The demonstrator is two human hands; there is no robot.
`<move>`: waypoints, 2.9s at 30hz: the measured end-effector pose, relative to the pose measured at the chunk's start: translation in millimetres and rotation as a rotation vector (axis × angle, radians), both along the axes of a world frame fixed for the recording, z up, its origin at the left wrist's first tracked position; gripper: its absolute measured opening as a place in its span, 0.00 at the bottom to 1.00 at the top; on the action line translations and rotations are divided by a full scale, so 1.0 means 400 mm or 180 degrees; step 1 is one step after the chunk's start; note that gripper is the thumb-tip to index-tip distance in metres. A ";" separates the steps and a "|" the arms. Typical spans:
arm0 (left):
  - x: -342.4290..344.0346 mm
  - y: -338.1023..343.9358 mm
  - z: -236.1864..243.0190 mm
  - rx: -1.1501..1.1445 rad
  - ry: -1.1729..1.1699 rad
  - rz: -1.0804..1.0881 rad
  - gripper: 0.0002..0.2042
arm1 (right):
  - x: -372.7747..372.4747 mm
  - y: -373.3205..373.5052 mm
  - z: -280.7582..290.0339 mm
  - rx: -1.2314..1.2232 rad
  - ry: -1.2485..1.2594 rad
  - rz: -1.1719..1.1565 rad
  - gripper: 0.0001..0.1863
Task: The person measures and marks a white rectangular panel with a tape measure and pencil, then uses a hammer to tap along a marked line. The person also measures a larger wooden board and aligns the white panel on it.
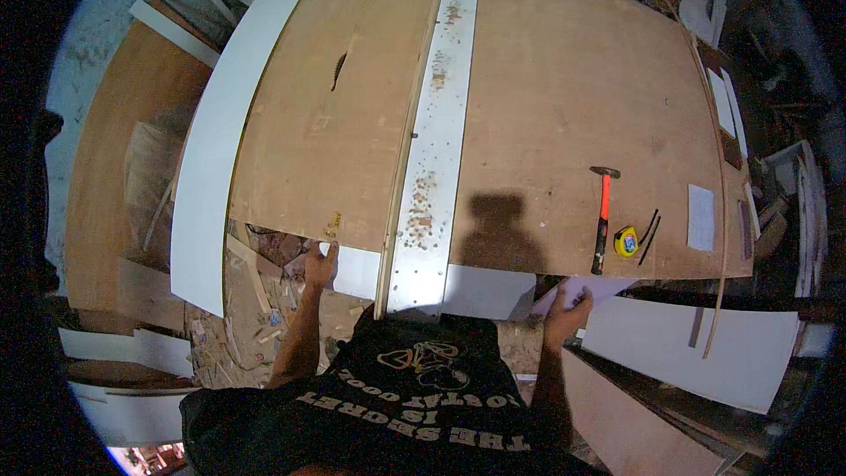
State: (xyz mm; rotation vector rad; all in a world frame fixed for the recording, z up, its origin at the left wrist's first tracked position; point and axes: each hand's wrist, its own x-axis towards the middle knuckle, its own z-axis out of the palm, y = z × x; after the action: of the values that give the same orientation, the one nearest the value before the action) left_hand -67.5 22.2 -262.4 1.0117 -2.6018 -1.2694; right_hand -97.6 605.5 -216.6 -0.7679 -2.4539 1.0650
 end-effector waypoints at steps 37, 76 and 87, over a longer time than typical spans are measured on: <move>-0.030 0.257 -0.021 0.1142 0.0037 0.0083 0.27 | -0.210 0.192 0.048 0.1257 0.0375 0.0875 0.32; -0.031 -0.477 0.349 0.0786 -0.0326 -0.3980 0.33 | 0.047 -1.376 0.191 -0.1496 -0.1399 0.3103 0.15; -0.498 -0.711 0.339 -0.1045 -0.0499 -0.2865 0.24 | -0.701 -1.004 0.069 -0.3628 0.0035 0.0162 0.22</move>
State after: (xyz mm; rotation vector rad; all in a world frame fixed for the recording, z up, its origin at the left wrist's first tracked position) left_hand -266.7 -262.3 -126.7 -0.1747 -3.3640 -0.7826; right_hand -378.1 204.1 -189.1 -0.9492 -1.6746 2.4853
